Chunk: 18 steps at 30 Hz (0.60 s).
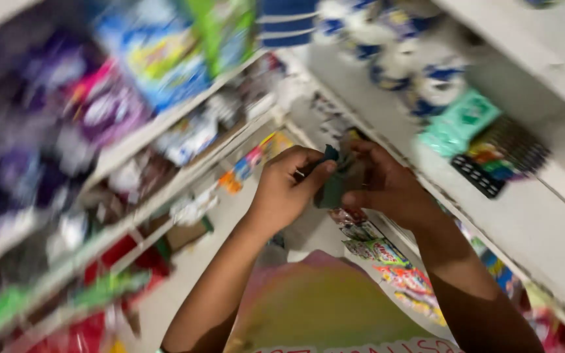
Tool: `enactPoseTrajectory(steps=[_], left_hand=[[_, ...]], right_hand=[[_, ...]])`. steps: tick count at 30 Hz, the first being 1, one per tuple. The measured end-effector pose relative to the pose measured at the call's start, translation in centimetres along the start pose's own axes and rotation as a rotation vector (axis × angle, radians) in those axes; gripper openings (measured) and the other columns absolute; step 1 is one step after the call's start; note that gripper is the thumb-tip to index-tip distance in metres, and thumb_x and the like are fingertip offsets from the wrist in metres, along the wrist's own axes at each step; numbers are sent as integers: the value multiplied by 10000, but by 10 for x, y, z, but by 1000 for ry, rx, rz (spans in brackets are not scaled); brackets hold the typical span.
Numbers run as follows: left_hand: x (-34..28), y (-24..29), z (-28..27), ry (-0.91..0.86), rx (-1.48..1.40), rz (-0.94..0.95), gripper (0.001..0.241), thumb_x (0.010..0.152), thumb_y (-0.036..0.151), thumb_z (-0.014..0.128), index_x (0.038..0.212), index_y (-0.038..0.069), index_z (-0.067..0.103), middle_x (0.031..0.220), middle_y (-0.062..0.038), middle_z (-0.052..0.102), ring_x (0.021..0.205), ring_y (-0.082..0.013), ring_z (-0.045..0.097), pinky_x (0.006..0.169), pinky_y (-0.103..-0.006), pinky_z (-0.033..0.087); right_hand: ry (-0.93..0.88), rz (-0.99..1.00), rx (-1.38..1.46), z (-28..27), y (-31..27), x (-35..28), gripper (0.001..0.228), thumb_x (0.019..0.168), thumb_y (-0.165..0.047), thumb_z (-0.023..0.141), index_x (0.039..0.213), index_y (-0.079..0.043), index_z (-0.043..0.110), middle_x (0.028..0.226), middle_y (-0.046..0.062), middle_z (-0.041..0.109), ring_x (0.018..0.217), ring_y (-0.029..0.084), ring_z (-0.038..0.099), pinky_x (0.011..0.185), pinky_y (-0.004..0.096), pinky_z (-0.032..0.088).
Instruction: Wiping down various canned food items on a shelf using a cleaning cloth.
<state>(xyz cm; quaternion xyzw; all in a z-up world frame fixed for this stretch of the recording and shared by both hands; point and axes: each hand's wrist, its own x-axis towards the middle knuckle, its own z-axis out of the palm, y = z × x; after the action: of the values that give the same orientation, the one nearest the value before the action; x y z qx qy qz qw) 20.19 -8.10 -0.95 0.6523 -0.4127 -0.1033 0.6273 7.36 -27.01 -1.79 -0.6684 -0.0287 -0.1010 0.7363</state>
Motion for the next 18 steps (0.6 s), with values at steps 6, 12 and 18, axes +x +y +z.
enactPoseTrajectory(steps=[6, 12, 18], left_hand=[[-128, -18, 6, 273, -356, -145, 330, 986, 217, 674, 1264, 66, 583, 989, 66, 650, 876, -18, 580, 785, -209, 509], [-262, -49, 55, 659, -447, -305, 290, 1007, 176, 716, 1209, -19, 645, 939, -2, 671, 827, -66, 578, 739, -248, 497], [-346, -21, 94, 962, -463, -307, 263, 996, 211, 661, 1202, 59, 597, 975, 25, 667, 874, -52, 596, 783, -235, 522]], right_hand=[[-89, 330, -64, 14, 82, -18, 367, 942, -57, 759, 1291, 27, 683, 1000, 81, 703, 770, 221, 556, 635, 407, 434], [-380, 361, 201, 85, 116, -73, 255, 1002, -183, 664, 1206, -30, 659, 1096, -17, 706, 1006, 74, 616, 888, 255, 516], [-663, 326, -337, 107, 182, -125, 384, 1086, -353, 595, 1181, 3, 705, 895, -13, 611, 812, 68, 527, 735, 267, 458]])
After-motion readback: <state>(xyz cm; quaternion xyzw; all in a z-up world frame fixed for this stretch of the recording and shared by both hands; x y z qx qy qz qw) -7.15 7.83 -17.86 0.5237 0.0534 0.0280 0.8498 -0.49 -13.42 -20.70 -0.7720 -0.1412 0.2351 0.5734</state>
